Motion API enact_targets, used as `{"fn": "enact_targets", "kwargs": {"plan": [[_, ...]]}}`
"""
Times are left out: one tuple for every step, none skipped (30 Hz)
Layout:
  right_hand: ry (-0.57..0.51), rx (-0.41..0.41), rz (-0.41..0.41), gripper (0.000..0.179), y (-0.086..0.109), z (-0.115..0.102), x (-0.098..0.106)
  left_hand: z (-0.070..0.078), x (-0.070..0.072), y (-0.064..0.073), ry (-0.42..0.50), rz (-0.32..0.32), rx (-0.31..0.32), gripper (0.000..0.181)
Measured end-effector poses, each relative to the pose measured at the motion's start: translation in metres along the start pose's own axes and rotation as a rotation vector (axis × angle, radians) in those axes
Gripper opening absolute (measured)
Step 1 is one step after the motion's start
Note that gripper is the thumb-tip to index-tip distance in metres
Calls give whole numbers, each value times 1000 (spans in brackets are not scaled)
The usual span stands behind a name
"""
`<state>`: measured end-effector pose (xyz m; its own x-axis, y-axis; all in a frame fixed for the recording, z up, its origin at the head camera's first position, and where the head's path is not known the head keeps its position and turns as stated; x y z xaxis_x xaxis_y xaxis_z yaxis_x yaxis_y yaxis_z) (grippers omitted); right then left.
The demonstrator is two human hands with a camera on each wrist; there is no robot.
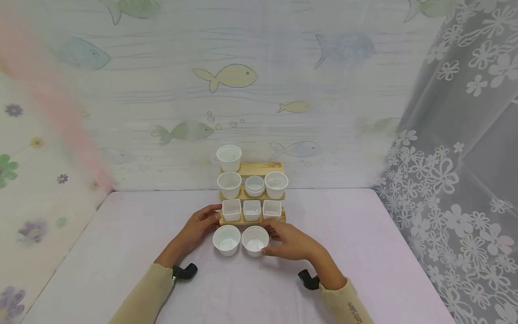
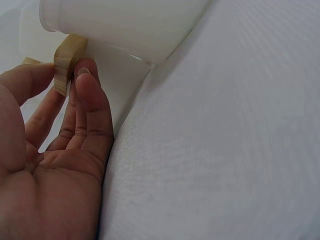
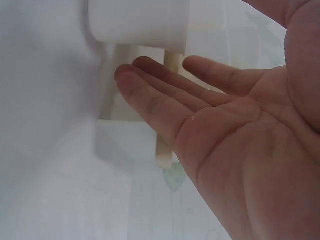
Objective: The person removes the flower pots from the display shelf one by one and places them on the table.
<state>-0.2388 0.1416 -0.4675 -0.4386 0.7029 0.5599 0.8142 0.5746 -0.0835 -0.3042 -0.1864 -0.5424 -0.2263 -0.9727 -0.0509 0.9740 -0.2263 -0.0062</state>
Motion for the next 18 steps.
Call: {"fn": "enact_targets", "kwargs": {"plan": [[8, 6, 3, 67, 1, -1, 1, 0, 0, 0, 1, 0, -1, 43], [16, 11, 6, 68, 1, -1, 1, 0, 0, 0, 4, -1, -1, 43], [21, 15, 9, 68, 2, -2, 2, -1, 0, -1, 4, -1, -2, 43], [26, 19, 13, 69, 1, -4, 3, -1, 2, -3, 5, -5, -2, 43], [32, 17, 17, 69, 0, -5, 3, -1, 3, -5, 3, -7, 0, 42], [34, 17, 21, 69, -2, -6, 4, -1, 4, -8, 2, -8, 1, 42], [29, 12, 23, 69, -3, -7, 5, -1, 6, -10, 1, -12, 1, 42], [28, 11, 27, 68, -4, -9, 5, -1, 7, -13, 2, -17, 0, 42], [26, 9, 30, 68, -6, -10, 6, -1, 9, -16, 2, -20, -1, 42], [25, 7, 34, 67, -7, -12, 7, -1, 10, -18, 4, -25, -3, 42], [22, 7, 39, 67, -8, -13, 8, -2, 12, -21, 5, -30, -5, 42], [24, 7, 45, 66, -9, -14, 9, -2, 13, -24, 8, -36, -7, 42], [25, 4, 51, 67, -10, -16, 10, -2, 14, -27, 11, -42, -8, 42], [32, 1, 58, 66, -11, -17, 11, -2, 15, -29, 12, -46, -8, 42], [39, -2, 64, 66, -12, -18, 11, -2, 17, -32, 11, -51, -8, 42], [47, -12, 72, 67, -13, -19, 12, -2, 18, -34, 11, -55, -7, 42], [56, -20, 79, 68, -14, -19, 13, -3, 19, -37, 9, -59, -7, 42], [65, -29, 87, 69, -15, -20, 13, -3, 20, -40, 7, -64, -6, 42]]}}
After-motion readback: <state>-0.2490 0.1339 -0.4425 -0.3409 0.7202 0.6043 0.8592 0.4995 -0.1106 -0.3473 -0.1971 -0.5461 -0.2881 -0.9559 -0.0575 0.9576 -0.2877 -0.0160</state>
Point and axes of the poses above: each hand's wrist, its own y-axis away from the middle knuckle, its own x-axis out of the back of the hand, z = x × y, the point moved 1 cm from there along -y, towards the middle knuckle, and after that the axes turned 9 degrees about z, right-handed, at the moved point
